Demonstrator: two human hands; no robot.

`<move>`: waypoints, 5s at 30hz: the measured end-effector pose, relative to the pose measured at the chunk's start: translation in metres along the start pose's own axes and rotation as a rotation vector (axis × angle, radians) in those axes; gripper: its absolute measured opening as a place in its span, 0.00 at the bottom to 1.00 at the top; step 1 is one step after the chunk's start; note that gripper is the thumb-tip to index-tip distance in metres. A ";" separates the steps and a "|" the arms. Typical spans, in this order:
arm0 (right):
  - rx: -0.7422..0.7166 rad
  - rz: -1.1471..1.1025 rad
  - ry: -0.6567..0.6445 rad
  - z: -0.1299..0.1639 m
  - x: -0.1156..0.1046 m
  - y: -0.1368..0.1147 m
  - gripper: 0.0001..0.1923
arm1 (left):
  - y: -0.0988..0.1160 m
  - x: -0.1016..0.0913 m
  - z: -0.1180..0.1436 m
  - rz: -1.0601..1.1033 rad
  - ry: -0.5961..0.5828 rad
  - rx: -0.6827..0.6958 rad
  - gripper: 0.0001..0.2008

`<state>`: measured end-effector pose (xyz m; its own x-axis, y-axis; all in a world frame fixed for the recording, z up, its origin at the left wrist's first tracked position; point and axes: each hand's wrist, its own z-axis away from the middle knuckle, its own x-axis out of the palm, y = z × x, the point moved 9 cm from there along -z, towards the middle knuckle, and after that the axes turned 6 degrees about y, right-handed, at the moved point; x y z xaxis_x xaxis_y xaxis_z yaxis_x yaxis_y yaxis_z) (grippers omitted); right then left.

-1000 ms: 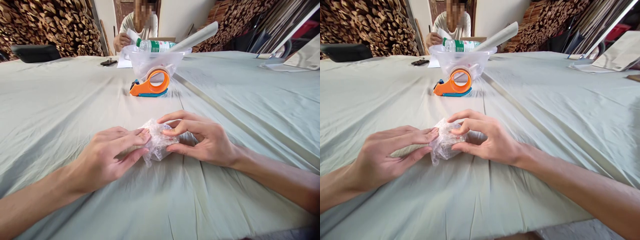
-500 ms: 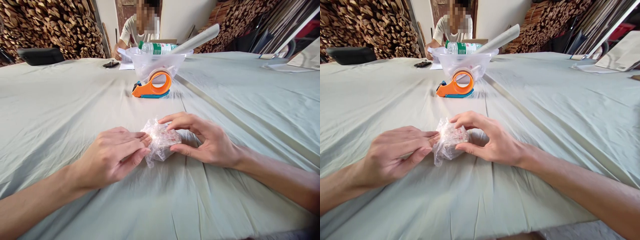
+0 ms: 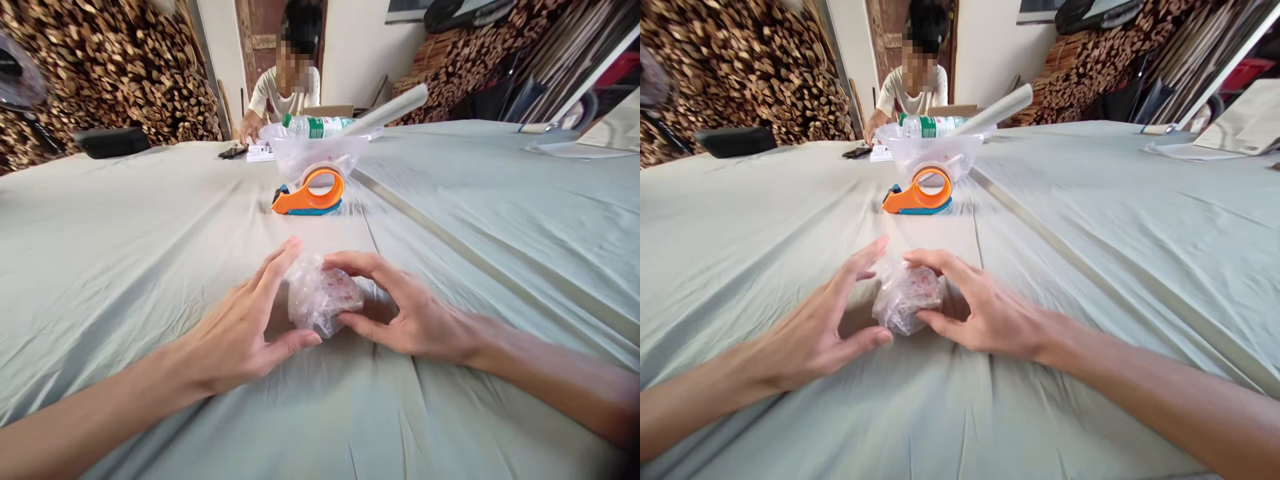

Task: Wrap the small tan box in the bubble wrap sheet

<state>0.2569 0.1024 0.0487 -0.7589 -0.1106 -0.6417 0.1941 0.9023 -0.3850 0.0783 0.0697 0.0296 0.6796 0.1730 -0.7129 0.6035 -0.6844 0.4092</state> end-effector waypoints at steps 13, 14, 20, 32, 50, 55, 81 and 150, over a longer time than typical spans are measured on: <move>-0.002 0.170 -0.235 -0.049 0.004 -0.040 0.12 | -0.009 0.002 -0.011 0.298 0.020 -0.274 0.45; -0.022 0.156 -0.246 -0.052 0.003 -0.041 0.12 | -0.010 -0.003 -0.011 0.288 0.051 -0.256 0.45; -0.263 0.151 -0.065 -0.039 -0.001 -0.035 0.07 | -0.010 -0.025 -0.015 0.292 0.067 -0.104 0.44; 0.038 -0.213 0.189 -0.020 -0.005 -0.001 0.08 | -0.015 0.001 -0.011 0.596 -0.183 -0.278 0.26; -0.047 -0.102 0.137 -0.019 0.011 -0.012 0.14 | 0.020 -0.042 -0.010 0.217 0.357 0.013 0.07; -0.083 -0.108 0.178 -0.020 0.008 -0.023 0.05 | 0.010 -0.045 -0.007 0.219 0.450 -0.076 0.05; -0.053 -0.070 0.136 -0.019 0.004 -0.012 0.12 | 0.014 -0.034 -0.011 0.109 0.226 -0.031 0.11; 0.002 -0.102 0.457 -0.013 -0.023 -0.011 0.05 | 0.014 -0.020 -0.007 -0.021 0.074 0.082 0.27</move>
<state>0.2638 0.1003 0.0761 -0.9702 -0.0036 -0.2425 0.1048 0.8956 -0.4324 0.0766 0.0616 0.0534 0.6975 0.2377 -0.6760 0.5842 -0.7350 0.3443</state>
